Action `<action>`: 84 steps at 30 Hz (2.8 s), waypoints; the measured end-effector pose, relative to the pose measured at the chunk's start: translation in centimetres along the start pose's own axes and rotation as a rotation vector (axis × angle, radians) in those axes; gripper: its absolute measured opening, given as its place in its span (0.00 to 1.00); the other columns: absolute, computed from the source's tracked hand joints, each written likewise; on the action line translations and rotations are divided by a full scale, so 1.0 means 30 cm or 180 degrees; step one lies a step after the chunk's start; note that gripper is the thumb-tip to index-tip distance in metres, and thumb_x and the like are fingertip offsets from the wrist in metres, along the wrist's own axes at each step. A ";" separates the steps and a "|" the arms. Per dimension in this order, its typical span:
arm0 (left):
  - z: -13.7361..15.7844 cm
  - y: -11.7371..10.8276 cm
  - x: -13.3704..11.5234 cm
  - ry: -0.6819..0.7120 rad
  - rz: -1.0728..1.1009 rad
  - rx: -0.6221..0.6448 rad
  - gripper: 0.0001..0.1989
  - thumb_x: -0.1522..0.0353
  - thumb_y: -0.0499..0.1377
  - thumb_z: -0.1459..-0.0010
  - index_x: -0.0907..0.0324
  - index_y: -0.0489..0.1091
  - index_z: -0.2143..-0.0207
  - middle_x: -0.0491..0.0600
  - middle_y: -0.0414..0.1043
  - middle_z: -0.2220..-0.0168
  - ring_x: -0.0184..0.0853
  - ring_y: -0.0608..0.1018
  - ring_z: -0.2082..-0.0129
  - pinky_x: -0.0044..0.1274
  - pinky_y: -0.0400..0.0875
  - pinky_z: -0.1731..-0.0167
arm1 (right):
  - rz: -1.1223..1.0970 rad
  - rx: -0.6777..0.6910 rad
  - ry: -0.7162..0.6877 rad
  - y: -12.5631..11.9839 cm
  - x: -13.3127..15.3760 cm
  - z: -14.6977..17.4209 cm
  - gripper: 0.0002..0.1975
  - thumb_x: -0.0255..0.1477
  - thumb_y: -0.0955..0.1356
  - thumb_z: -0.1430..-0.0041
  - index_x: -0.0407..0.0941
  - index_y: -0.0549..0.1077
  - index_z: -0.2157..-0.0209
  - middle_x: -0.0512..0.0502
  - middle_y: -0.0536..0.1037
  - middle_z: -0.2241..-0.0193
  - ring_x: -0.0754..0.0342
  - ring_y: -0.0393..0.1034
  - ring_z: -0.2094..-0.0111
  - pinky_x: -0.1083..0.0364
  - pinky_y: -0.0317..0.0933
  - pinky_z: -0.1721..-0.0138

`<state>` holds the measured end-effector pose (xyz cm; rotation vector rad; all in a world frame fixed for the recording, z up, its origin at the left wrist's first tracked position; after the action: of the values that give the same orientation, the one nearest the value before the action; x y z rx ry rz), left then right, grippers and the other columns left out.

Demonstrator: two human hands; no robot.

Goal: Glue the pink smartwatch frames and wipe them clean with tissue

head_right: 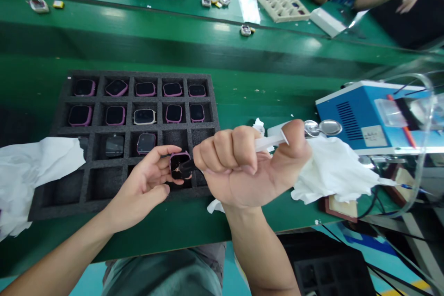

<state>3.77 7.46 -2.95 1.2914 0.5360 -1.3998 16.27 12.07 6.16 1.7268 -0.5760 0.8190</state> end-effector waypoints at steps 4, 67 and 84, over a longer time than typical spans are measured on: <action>-0.001 0.002 0.001 -0.0015 -0.0035 0.0025 0.31 0.80 0.56 0.53 0.55 0.64 0.45 0.53 0.74 0.47 0.40 0.78 0.51 0.34 0.73 0.50 | -0.0160 0.0041 0.0069 0.007 -0.006 0.003 0.35 0.46 0.66 0.34 0.45 0.46 0.87 0.58 0.41 0.88 0.60 0.38 0.85 0.54 0.45 0.79; 0.001 0.006 -0.003 -0.0013 -0.0038 0.0031 0.32 0.81 0.56 0.52 0.55 0.63 0.44 0.49 0.73 0.55 0.39 0.77 0.53 0.36 0.74 0.50 | -0.0579 0.0175 0.0302 0.021 -0.033 0.004 0.36 0.46 0.67 0.35 0.45 0.45 0.87 0.58 0.45 0.87 0.61 0.38 0.85 0.55 0.42 0.79; -0.001 -0.002 -0.001 -0.0026 0.0050 -0.0001 0.31 0.82 0.56 0.53 0.54 0.65 0.46 0.51 0.74 0.48 0.39 0.78 0.51 0.33 0.73 0.51 | -0.0706 0.0712 -0.0204 -0.019 0.002 -0.001 0.32 0.49 0.68 0.38 0.47 0.51 0.85 0.57 0.51 0.87 0.59 0.45 0.84 0.51 0.48 0.77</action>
<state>3.73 7.52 -2.94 1.2866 0.5194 -1.3914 16.71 12.27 5.85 1.9866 -0.3362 0.6925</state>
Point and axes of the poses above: each hand's wrist, its own z-axis away from the middle knuckle, its own y-axis out of the palm, x = y × z, the point moved 9 cm from there along -z, towards the middle knuckle
